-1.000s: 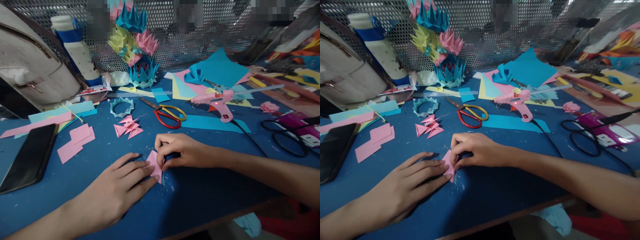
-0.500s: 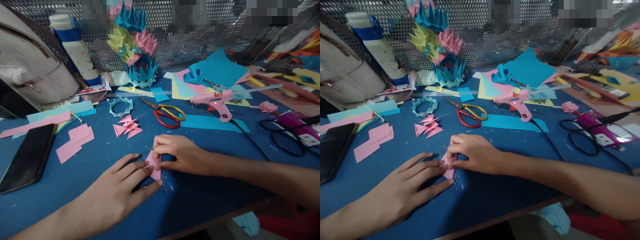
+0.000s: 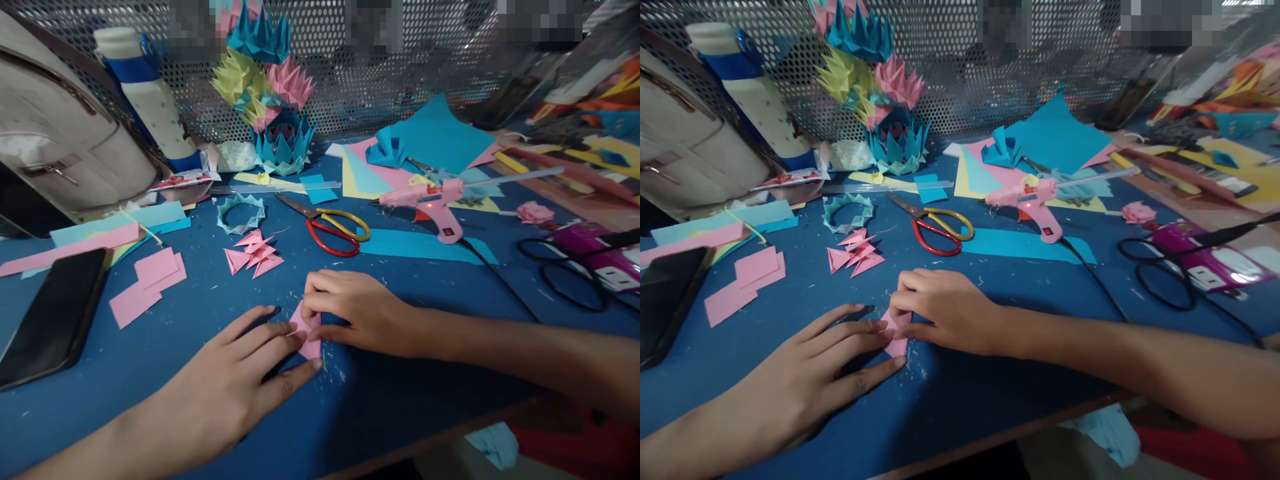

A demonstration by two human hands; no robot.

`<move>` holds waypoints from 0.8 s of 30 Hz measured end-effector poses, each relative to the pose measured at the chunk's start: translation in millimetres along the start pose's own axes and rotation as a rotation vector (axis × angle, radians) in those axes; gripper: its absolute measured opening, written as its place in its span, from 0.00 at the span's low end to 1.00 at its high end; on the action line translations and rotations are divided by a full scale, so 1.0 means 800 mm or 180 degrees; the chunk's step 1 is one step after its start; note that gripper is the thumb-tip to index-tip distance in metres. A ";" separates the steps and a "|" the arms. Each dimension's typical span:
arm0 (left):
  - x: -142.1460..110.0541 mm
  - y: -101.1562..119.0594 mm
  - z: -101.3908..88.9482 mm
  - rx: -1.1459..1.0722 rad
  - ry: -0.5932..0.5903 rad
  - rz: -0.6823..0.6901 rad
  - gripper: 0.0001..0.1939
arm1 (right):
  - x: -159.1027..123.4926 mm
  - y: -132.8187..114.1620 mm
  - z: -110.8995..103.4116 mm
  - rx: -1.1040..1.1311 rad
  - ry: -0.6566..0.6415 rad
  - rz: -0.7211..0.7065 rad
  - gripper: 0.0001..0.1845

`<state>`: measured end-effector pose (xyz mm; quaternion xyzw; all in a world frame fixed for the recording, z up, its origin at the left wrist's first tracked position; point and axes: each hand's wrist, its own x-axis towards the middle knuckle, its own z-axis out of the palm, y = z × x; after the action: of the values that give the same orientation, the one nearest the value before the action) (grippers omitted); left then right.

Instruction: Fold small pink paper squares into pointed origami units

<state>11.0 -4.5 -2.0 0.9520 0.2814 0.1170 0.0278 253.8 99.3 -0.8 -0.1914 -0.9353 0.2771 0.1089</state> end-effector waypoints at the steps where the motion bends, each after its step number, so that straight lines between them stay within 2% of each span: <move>1: 0.000 0.000 0.000 -0.0001 -0.0004 0.0003 0.24 | 0.000 0.000 0.000 -0.0011 0.0002 -0.0011 0.22; 24: 0.003 0.005 -0.007 0.0178 -0.0233 0.0019 0.26 | 0.001 0.000 0.000 -0.0031 0.0008 -0.0031 0.20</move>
<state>13.9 -6.5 4.7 0.9569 0.2805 0.0743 0.0112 253.3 99.7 -1.0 -0.1877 -0.9374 0.2717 0.1105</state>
